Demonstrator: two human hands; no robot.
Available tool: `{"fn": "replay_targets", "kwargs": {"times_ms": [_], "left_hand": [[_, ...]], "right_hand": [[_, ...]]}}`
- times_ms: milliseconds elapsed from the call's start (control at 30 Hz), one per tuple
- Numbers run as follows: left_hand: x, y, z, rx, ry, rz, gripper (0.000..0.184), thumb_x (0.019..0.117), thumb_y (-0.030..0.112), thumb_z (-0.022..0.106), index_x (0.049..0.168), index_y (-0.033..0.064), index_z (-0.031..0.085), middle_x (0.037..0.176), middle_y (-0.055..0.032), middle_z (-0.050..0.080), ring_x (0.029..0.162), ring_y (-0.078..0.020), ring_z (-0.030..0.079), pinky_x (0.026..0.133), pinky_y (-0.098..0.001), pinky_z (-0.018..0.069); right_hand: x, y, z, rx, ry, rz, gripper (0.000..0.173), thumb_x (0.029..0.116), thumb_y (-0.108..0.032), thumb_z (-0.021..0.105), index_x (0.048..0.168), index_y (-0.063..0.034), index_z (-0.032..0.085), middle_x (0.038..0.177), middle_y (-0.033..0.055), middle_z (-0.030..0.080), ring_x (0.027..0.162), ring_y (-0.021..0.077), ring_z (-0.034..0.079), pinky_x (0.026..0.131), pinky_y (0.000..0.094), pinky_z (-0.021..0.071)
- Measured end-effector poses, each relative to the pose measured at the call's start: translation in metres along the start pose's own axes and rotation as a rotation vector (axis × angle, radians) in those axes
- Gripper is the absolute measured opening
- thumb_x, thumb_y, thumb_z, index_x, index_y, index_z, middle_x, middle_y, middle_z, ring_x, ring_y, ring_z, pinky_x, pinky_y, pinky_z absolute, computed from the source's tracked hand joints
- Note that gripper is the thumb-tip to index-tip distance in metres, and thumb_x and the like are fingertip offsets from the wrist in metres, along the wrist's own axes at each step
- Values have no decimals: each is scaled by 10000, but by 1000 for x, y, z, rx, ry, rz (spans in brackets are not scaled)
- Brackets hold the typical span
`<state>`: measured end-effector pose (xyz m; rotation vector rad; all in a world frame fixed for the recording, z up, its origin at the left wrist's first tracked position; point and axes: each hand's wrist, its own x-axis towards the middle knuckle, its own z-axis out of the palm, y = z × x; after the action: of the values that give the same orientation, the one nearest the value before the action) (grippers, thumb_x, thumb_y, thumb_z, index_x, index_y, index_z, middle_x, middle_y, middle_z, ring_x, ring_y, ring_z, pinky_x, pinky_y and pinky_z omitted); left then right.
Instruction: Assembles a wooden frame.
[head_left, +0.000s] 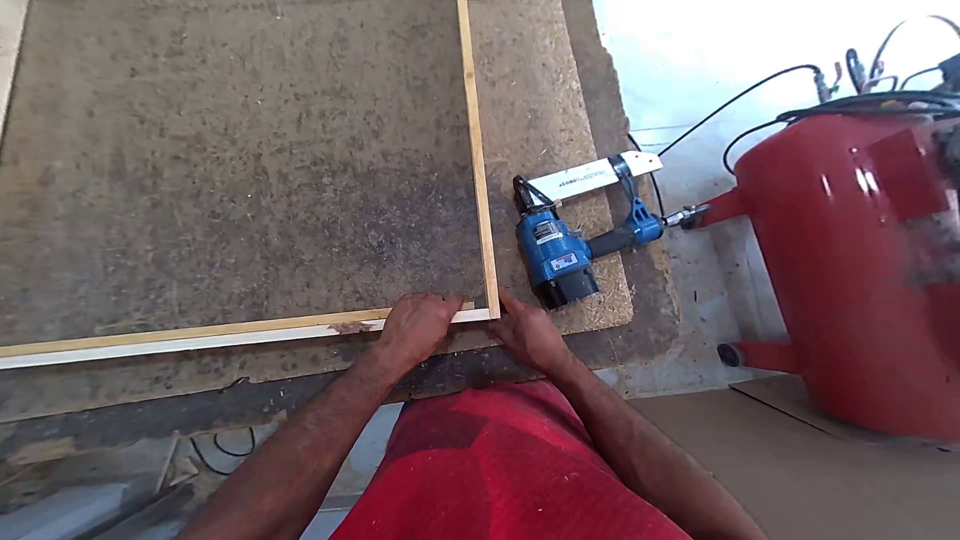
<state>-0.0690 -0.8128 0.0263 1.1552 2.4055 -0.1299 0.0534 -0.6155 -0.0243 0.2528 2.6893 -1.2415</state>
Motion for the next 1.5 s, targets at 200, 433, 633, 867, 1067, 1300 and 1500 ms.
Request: {"fn": "replay_targets", "kwargs": {"times_ms": [200,433,633,867,1067,1300,1500], "left_hand": [[2,-1,1,-3,-21,-15,369,996,149,583,1350,245,625,1040,-107,722,981,-304,710,854,-499,569],[3,-8,5,-10,2,18,406,978,199,619,1381,252,616,1043,-98,732,982,-291,717,871,-483,572],[0,-8,5,-36,22,17,406,974,248,658,1378,252,620,1066,-92,739,997,-294,719,873,-497,575],[1,-5,4,-30,26,7,391,962,195,651,1350,244,638,1015,-103,738,946,-307,727,822,-508,586],[1,-6,9,-24,59,18,375,969,253,665,1344,253,641,1015,-79,736,950,-282,723,821,-490,587],[1,-6,8,-14,44,5,414,953,325,703,1356,256,642,1041,-72,737,956,-271,723,836,-480,586],[1,-5,10,-1,37,-5,422,955,318,697,1370,276,633,1067,-60,739,987,-262,720,859,-468,583]], "right_hand": [[-4,-9,-14,30,10,-6,513,994,-389,671,1407,-91,612,1205,73,738,1115,185,714,1000,450,577],[-7,-9,-13,-57,62,-33,464,1007,-466,623,1308,-117,683,1098,56,764,1004,197,742,901,465,607],[-6,-19,-21,21,28,71,458,1031,-542,525,1240,-190,731,1030,-11,768,934,128,735,848,447,614],[5,-37,-29,52,-36,335,347,969,-507,601,1091,-225,762,920,-51,760,842,109,726,761,448,608],[7,-38,-43,10,-90,292,378,1016,-524,532,1075,-218,745,889,-19,738,830,159,716,737,484,594],[39,51,-166,-392,266,216,463,993,-74,513,1449,-134,566,1322,140,678,1224,337,652,1013,595,517],[76,130,-154,-721,-241,-222,1189,652,-220,915,1634,-118,252,1687,156,258,1439,385,442,1163,576,364]]}}
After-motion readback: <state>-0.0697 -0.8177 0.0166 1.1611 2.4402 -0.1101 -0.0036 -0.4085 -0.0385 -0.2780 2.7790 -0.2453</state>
